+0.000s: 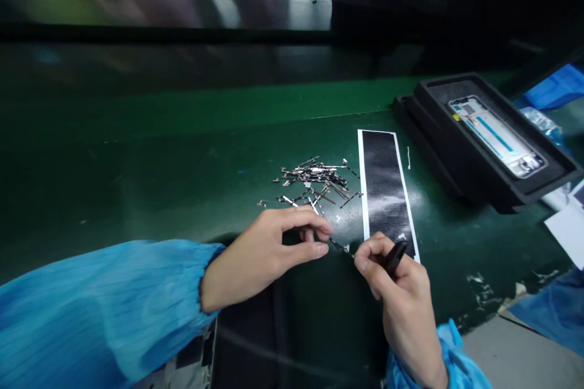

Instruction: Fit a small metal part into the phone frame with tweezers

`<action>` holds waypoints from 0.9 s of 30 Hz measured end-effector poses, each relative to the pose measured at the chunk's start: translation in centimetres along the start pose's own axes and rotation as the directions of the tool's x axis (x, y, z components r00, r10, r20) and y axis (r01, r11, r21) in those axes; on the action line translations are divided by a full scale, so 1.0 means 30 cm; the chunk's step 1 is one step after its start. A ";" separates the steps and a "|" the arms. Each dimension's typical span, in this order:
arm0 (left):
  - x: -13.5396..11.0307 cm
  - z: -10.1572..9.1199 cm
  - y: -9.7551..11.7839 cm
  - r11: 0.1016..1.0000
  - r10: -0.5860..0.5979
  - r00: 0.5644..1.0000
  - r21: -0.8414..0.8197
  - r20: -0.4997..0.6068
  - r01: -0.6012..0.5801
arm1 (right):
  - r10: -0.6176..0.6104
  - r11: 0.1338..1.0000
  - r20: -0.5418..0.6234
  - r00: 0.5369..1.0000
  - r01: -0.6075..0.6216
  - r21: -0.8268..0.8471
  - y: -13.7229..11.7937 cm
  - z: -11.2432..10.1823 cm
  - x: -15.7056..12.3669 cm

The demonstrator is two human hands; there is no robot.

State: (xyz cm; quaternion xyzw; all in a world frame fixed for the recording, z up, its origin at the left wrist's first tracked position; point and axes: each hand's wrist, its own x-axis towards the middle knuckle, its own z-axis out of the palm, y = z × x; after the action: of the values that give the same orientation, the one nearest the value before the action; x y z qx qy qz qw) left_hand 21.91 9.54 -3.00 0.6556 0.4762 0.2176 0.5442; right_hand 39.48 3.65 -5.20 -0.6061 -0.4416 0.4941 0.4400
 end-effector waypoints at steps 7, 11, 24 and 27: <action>-0.027 0.026 0.017 0.988 0.002 0.998 -0.154 -0.069 -0.012 | 0.037 0.996 0.036 0.999 -0.039 0.074 -0.019 0.010 -0.001; -0.017 0.039 0.008 0.990 0.013 1.000 -0.143 -0.003 -0.013 | 0.063 0.989 0.061 0.996 -0.071 0.130 -0.019 0.020 0.003; -0.005 0.019 -0.001 0.961 -0.112 0.994 -0.257 -0.010 0.106 | -0.562 0.657 0.051 0.825 0.483 -0.579 0.010 0.056 -0.041; -0.001 0.027 -0.026 0.990 -0.046 0.990 -0.135 -0.135 0.027 | -0.595 0.543 0.129 0.794 0.515 -0.663 0.017 0.068 -0.046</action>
State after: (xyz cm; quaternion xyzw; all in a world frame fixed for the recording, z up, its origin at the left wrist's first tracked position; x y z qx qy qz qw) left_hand 22.25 9.05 -3.96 0.5925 0.5090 0.2835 0.5563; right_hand 37.34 2.40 -5.67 -0.5766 -0.7313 0.1021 0.3496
